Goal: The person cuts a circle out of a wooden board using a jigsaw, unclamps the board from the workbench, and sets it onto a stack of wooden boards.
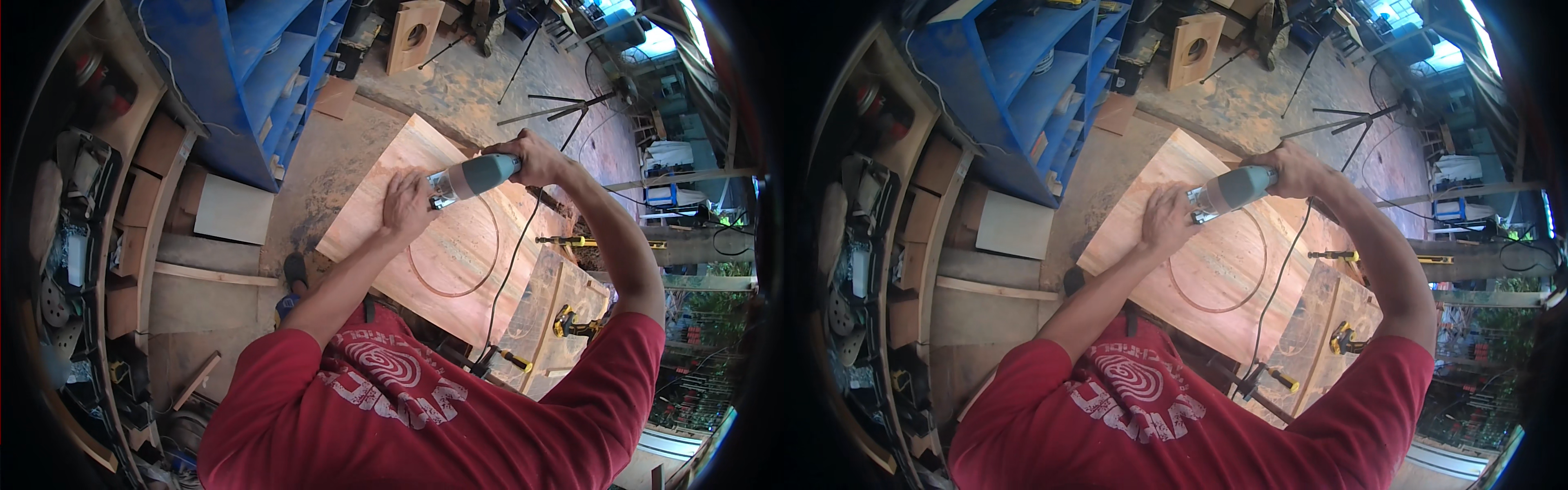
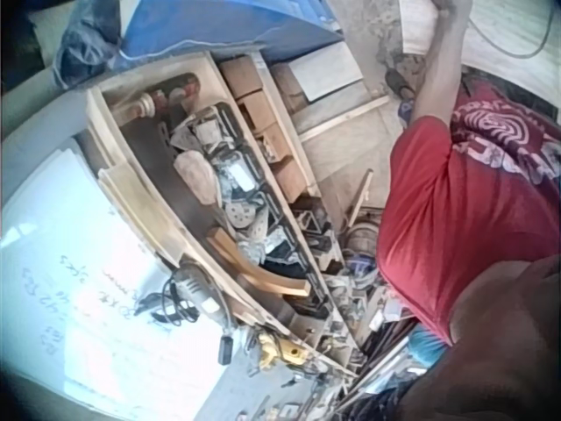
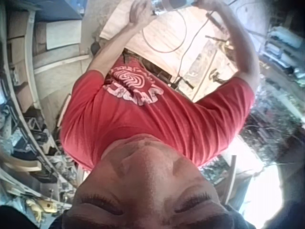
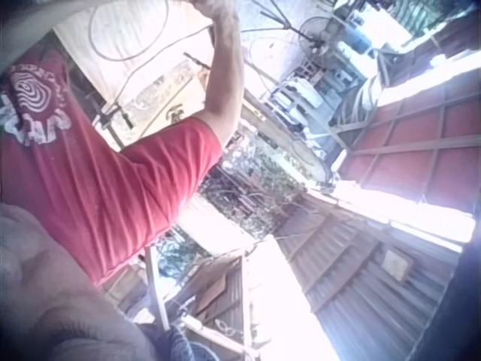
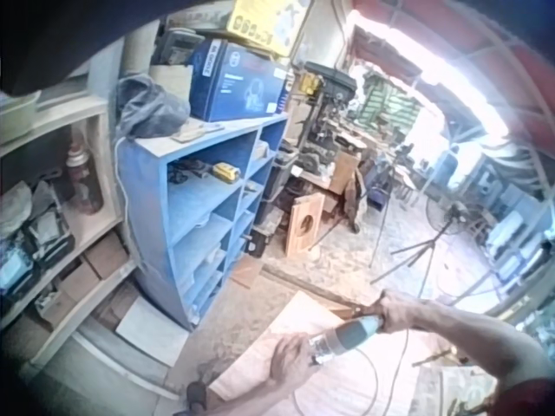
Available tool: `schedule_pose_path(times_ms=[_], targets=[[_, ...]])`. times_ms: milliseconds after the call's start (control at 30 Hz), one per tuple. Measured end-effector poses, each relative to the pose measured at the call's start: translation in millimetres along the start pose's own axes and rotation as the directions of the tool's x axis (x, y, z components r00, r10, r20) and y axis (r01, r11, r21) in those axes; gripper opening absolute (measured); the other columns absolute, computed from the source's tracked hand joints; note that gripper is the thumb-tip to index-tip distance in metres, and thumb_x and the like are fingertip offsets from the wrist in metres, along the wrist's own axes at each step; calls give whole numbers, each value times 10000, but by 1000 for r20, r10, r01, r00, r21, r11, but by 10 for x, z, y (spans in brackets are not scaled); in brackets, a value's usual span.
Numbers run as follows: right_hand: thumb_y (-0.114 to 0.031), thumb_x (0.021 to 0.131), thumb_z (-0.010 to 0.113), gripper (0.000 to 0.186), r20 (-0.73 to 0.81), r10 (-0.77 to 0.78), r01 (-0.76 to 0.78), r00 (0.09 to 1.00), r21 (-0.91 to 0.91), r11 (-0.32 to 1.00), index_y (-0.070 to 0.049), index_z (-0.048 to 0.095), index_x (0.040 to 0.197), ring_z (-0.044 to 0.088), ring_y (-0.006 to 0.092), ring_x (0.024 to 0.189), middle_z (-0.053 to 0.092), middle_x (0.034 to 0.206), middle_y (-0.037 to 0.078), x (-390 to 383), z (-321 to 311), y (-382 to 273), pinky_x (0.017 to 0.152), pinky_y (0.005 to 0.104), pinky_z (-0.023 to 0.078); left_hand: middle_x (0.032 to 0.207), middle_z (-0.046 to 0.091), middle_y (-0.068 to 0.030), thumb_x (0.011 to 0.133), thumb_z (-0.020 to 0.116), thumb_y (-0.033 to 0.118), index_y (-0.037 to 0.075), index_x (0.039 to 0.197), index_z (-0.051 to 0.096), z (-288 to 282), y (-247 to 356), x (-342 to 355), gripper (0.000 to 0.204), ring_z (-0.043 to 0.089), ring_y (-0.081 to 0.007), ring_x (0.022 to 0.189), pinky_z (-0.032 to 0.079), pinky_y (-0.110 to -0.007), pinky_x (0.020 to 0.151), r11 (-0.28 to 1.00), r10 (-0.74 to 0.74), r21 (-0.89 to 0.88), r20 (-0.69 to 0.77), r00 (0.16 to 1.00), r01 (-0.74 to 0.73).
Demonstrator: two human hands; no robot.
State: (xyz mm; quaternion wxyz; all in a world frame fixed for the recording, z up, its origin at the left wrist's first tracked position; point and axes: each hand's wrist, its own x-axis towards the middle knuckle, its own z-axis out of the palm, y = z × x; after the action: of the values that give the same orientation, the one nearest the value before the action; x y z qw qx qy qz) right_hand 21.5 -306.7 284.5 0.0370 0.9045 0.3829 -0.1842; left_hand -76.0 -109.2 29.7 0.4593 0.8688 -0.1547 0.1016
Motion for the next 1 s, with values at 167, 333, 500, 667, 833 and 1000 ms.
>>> schedule_pose_path(times_ms=[167, 333, 500, 667, 833, 1000], targets=[[-75, 726, 888, 631, 19, -11, 11, 1000, 8, 1000, -168, 724, 1328, 775, 304, 959, 807, 1049, 107, 34, -24, -21, 841, 419, 610, 1297, 666, -164, 676, 953, 173, 26, 1302, 583, 23, -1, -45, 742, 580, -349, 1334, 365, -514, 1186, 999, 15, 41, -95, 995, -11], [-69, 720, 888, 621, 15, -36, 36, 999, -12, 999, -160, 730, 1313, 777, 299, 964, 807, 1059, 108, 58, -35, -45, 844, 420, 612, 1277, 669, -166, 665, 954, 151, 28, 1276, 596, 1, 13, -70, 718, 599, -349, 1292, 386, -509, 1157, 1000, 28, 15, -106, 994, -27], [-61, 716, 885, 626, 2, -69, 69, 998, 9, 998, -157, 733, 1315, 776, 300, 972, 808, 1070, 106, 70, -7, -13, 854, 421, 615, 1347, 661, -281, 695, 963, 230, -62, 1258, 597, -23, 26, -76, 732, 562, -380, 1379, 301, -511, 1250, 1000, 6, 2, -58, 998, -6], [-62, 714, 883, 624, 0, -62, 62, 998, -18, 998, -162, 739, 1313, 778, 297, 960, 810, 1059, 106, 80, -40, -79, 852, 419, 617, 1350, 660, -270, 688, 962, 218, -61, 1251, 603, -27, 16, -108, 724, 568, -382, 1368, 314, -508, 1243, 1000, 0, 21, -84, 996, 2], [-60, 716, 875, 617, 18, -50, 50, 999, -10, 999, -162, 740, 1310, 778, 296, 955, 811, 1049, 104, 95, -56, -111, 852, 418, 617, 1346, 662, -255, 684, 957, 210, -63, 1266, 597, -51, 35, -125, 737, 572, -383, 1358, 333, -509, 1232, 1000, -1, 13, -98, 995, 2], [-49, 719, 859, 616, 7, -80, 80, 997, -11, 997, -171, 740, 1311, 777, 300, 949, 811, 1041, 102, 114, -40, -97, 848, 420, 619, 1353, 658, -247, 684, 955, 212, -54, 1292, 584, -34, 23, -157, 760, 572, -380, 1358, 333, -509, 1231, 1000, -6, 25, -104, 995, 9]])
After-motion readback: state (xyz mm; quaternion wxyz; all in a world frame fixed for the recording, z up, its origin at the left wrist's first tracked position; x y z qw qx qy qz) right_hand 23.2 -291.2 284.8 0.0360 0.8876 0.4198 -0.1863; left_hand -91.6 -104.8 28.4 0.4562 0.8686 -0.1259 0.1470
